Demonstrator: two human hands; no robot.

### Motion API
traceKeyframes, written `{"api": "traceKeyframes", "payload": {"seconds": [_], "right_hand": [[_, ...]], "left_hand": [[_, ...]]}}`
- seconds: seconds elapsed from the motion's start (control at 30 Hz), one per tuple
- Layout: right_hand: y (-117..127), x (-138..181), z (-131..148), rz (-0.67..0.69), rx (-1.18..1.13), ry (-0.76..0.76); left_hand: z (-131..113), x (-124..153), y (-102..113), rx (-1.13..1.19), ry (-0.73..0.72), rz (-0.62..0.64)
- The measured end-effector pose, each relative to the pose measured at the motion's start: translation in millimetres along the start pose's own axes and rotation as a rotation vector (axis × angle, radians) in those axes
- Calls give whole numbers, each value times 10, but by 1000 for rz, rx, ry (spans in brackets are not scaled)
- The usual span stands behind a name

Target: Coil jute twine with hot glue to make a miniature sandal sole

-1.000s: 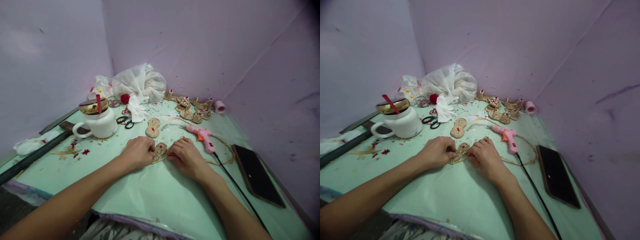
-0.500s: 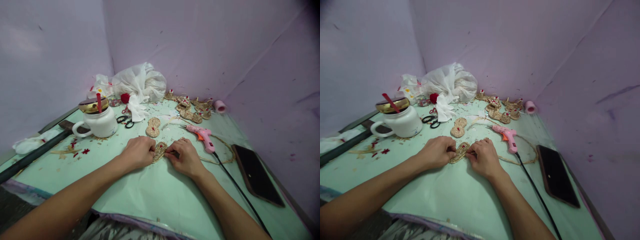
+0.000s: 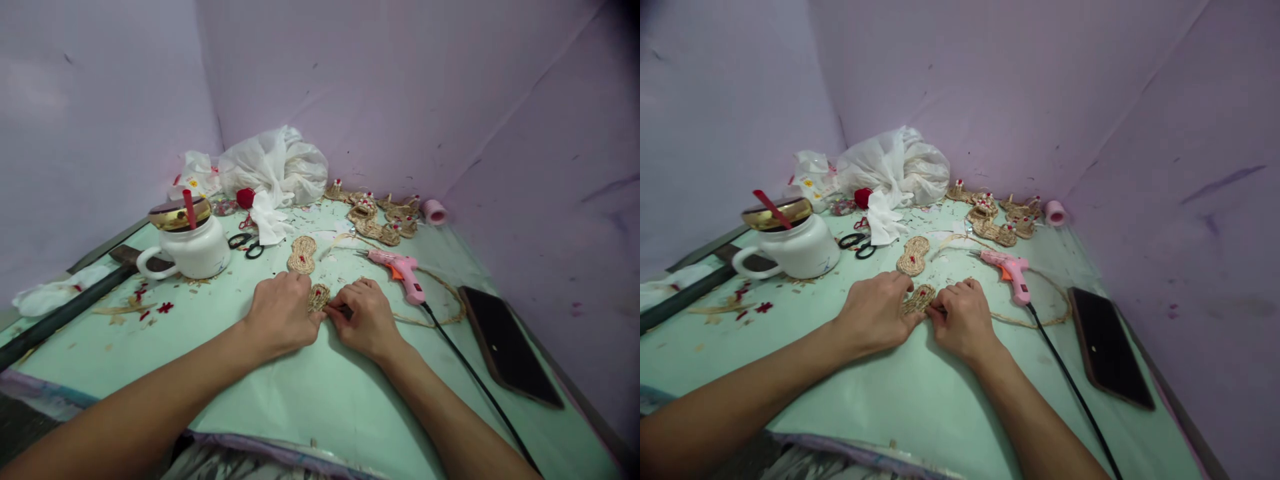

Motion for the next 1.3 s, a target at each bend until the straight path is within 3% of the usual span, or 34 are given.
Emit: {"api": "traceKeyframes", "payload": {"seconds": [0.23,0.4,0.73,1.3], "right_hand": [[3,12,6,-17,3,-21],[30,-11,-18,12,-14,-31],[156,-30,-135,122,20,41],[55,-54,-126,46,107,-131]], "left_hand": [[-139,-8,-9,-115,-37,19],[-85,-15,-43,-120,59,11],[14,-14,-85,-32,36,-52],[-44,-30,-99,33,-25,-150]]}}
Point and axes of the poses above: each hand's wrist, its own x-axis away from the middle knuckle, its own y-axis out of the back of the hand, z = x × y, the point moved 6 cm from there along -x, towards the middle knuckle, and after that the axes turned 4 degrees about -z, right-handed, at the moved point
